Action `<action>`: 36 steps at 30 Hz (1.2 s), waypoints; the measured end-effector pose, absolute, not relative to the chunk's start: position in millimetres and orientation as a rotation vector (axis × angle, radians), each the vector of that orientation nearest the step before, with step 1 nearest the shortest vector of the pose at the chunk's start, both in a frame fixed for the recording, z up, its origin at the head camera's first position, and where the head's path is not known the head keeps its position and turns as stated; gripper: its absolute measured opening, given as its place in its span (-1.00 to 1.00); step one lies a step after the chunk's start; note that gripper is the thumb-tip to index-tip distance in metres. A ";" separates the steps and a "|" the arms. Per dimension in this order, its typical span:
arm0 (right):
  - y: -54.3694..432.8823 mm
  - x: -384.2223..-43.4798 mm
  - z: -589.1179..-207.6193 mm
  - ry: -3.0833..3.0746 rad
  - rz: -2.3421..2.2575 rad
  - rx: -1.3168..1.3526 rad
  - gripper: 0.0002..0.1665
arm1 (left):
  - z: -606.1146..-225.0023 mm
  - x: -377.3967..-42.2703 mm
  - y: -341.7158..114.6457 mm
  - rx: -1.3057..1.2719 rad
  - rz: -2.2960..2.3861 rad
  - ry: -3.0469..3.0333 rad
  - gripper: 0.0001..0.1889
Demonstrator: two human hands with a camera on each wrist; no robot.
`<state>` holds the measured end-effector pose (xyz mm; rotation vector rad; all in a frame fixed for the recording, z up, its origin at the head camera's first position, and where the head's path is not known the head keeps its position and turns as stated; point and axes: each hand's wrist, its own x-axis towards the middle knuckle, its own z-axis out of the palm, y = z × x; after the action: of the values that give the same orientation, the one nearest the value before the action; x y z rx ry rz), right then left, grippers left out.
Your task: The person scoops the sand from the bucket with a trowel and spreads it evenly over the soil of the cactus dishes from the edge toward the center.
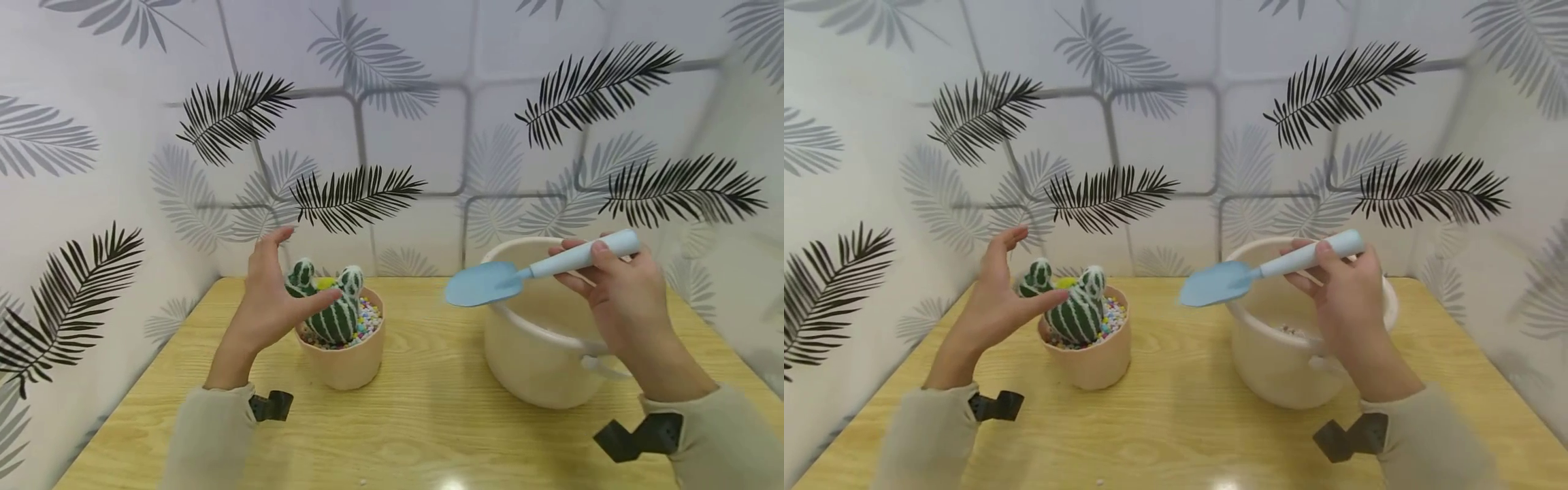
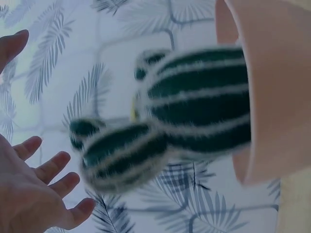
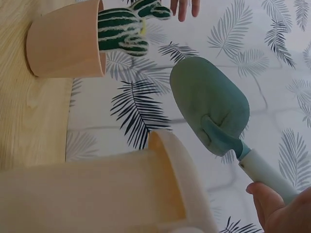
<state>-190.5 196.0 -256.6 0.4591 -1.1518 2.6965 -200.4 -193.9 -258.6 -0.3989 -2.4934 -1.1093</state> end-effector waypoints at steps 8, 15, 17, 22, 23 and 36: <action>242.3 -195.1 -247.0 -1.005 2.856 0.330 -0.94 | -255.5 -204.9 -151.7 -0.598 -1.061 -2.408 -0.04; 263.1 -197.5 -243.5 -1.149 2.761 0.275 -0.92 | -255.1 -211.0 -129.6 -0.650 -1.049 -2.434 -0.06; 266.9 -199.2 -241.5 -1.199 2.736 0.238 -0.89 | -256.4 -213.7 -124.2 -0.671 -1.064 -2.433 -0.09; 276.3 -207.6 -239.6 -1.213 2.772 0.105 -0.89 | -261.6 -221.0 -109.4 -0.695 -1.158 -2.455 -0.19; 278.1 -209.6 -239.9 -1.205 2.786 0.077 -0.90 | -263.2 -222.7 -106.4 -0.693 -1.184 -2.469 -0.21; 285.7 -227.8 -249.0 -1.521 2.641 0.043 -0.95 | -284.9 -231.5 -60.3 -0.706 -1.552 -2.539 -0.41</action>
<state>-227.8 285.7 -249.0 0.0428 -1.5209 2.6412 -231.5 -60.3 -284.9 -0.7062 -2.5387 -1.5515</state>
